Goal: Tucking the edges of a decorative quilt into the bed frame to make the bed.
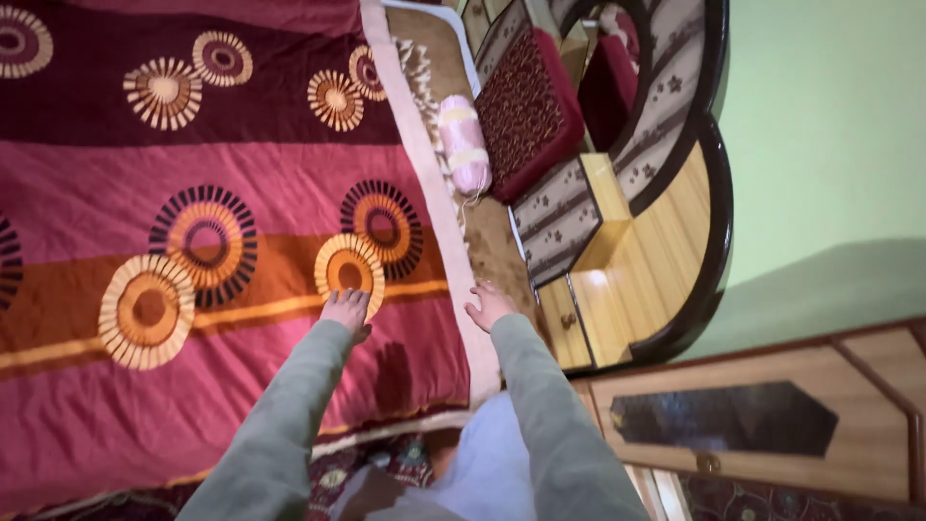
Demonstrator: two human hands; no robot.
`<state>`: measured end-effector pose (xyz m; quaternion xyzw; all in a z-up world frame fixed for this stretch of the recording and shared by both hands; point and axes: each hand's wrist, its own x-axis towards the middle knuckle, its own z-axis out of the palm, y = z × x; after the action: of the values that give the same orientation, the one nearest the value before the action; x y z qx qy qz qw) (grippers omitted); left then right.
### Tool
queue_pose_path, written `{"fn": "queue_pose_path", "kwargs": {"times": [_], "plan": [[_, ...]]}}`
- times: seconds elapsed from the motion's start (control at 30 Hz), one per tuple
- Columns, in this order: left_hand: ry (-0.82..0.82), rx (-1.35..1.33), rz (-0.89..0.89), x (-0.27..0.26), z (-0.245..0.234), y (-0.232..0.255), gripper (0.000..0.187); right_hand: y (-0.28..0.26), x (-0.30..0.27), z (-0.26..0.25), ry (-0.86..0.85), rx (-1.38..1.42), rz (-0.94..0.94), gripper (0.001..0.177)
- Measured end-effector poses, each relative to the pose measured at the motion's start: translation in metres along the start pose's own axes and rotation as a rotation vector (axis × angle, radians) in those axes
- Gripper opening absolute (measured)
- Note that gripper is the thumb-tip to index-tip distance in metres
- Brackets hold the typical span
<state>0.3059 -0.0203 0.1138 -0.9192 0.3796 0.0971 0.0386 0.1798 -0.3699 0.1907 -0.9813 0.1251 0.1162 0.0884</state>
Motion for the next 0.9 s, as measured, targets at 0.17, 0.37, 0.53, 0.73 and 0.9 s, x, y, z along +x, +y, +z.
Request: {"fn": "queue_pose_path", "kwargs": {"times": [0.17, 0.37, 0.53, 0.73, 0.9], "plan": [[0.057, -0.034, -0.07, 0.08, -0.006, 0.013, 0.083, 0.012, 0.059, -0.091, 0.023, -0.066, -0.096, 0.054], [-0.018, 0.025, -0.07, 0.168, -0.002, 0.028, 0.088, 0.059, 0.141, -0.109, -0.031, -0.098, -0.138, 0.05], [0.526, 0.204, -0.04, 0.313, -0.099, -0.018, 0.043, 0.123, 0.246, -0.145, -0.201, -0.256, -0.216, 0.057], [0.379, 0.067, -0.267, 0.408, -0.388, -0.104, 0.075, 0.133, 0.384, -0.309, -0.094, -0.246, -0.363, 0.041], [0.384, 0.104, -0.255, 0.369, -0.399, -0.049, 0.082, 0.14, 0.401, -0.359, -0.049, -0.228, -0.459, 0.047]]}}
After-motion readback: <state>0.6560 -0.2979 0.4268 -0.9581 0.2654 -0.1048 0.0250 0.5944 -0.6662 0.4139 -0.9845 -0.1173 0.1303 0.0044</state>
